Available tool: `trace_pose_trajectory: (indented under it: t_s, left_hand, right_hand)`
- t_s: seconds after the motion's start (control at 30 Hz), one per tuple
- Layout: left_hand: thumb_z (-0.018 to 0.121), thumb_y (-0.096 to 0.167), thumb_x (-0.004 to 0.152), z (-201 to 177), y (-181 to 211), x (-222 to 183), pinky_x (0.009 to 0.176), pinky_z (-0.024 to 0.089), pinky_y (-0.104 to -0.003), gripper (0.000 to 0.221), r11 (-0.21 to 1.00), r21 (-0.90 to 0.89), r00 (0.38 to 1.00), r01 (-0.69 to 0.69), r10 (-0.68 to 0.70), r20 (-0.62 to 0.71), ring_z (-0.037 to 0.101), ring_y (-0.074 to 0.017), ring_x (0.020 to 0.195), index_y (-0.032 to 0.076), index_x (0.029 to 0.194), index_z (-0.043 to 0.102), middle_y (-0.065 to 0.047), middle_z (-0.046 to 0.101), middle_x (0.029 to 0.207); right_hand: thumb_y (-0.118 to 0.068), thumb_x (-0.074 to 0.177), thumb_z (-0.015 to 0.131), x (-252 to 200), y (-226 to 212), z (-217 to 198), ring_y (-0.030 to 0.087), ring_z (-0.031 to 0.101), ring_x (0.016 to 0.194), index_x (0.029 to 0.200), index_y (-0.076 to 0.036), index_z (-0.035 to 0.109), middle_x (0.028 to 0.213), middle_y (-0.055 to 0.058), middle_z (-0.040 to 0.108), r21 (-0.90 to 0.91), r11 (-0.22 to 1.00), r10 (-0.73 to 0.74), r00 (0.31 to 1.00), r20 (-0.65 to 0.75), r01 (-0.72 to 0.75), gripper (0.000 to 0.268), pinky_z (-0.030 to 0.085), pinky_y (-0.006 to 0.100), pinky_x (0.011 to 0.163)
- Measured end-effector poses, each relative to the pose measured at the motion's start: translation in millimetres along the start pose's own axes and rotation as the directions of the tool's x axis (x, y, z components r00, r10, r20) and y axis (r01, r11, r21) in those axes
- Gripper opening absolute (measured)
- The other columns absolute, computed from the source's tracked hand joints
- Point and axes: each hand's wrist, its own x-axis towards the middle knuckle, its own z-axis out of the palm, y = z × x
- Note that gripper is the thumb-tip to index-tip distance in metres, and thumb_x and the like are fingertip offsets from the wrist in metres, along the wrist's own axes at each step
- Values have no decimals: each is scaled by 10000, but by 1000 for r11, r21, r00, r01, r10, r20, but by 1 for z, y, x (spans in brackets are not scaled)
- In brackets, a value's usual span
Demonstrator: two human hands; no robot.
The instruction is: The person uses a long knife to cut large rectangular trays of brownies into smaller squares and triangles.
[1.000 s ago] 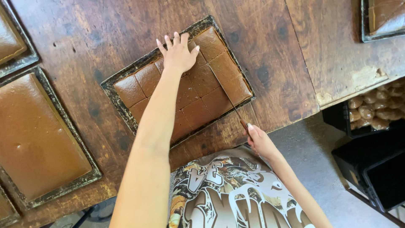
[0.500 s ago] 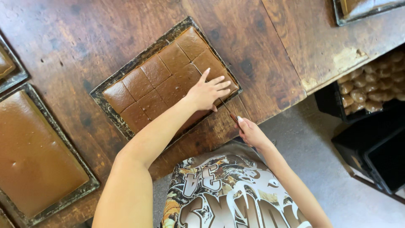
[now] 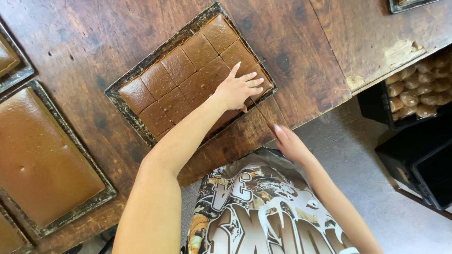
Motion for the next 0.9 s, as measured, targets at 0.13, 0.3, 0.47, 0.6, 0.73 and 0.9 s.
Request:
trace_pose_trajectory:
  t_s: [0.13,0.3,0.47,0.6,0.73,0.9]
  left_hand:
    - [865,514,645,3,-3,4,1229,77,-638,953,1000,-17,1000,4,-3,8,254,-140,1523,312,1495,484,105,332,1635]
    - [865,533,632,-5,8,-16,1202,102,-649,1005,992,-123,987,-19,-1,-160,262,-216,1510,246,1512,473,17,351,1618]
    - [819,343,900,3,32,-75,1215,366,-531,654,726,-688,596,13,-558,-577,498,-253,1450,167,1469,551,-72,565,1517]
    - [583,-75,837,52,16,-149,1155,457,-403,594,372,-912,145,-174,-906,-397,565,-218,1379,88,1407,543,-81,576,1478]
    - [511,-92,758,122,-1,-246,1115,468,-379,684,233,-966,-138,-115,-967,-216,580,-242,1287,60,1423,464,-122,580,1401]
    - [706,108,843,188,6,-324,1001,479,-377,588,-139,-987,-245,-83,-957,155,583,-213,1134,39,1379,473,-128,592,1274]
  right_hand:
    - [-524,1024,398,-142,23,-45,98,309,517,1240,-269,646,611,-31,355,157,807,559,822,104,-569,416,243,263,483]
    - [-481,1051,387,-183,36,-101,120,280,400,1106,-34,612,546,-5,361,283,766,557,815,157,-578,503,239,301,377]
    - [-446,1067,399,-102,31,-101,86,348,399,1120,-89,592,570,-8,467,537,795,283,956,80,-280,409,277,254,372]
    - [-400,1116,416,26,14,-76,104,490,533,1123,-113,511,860,43,657,502,865,40,998,-57,-6,303,398,251,469]
    - [-352,1117,477,138,6,-65,81,640,931,1220,-100,531,1167,44,707,158,973,-124,957,-263,169,278,518,262,688]
    - [-373,1094,511,187,-4,-52,90,657,886,1198,-92,553,1057,30,721,66,990,-93,939,-331,122,302,519,283,677]
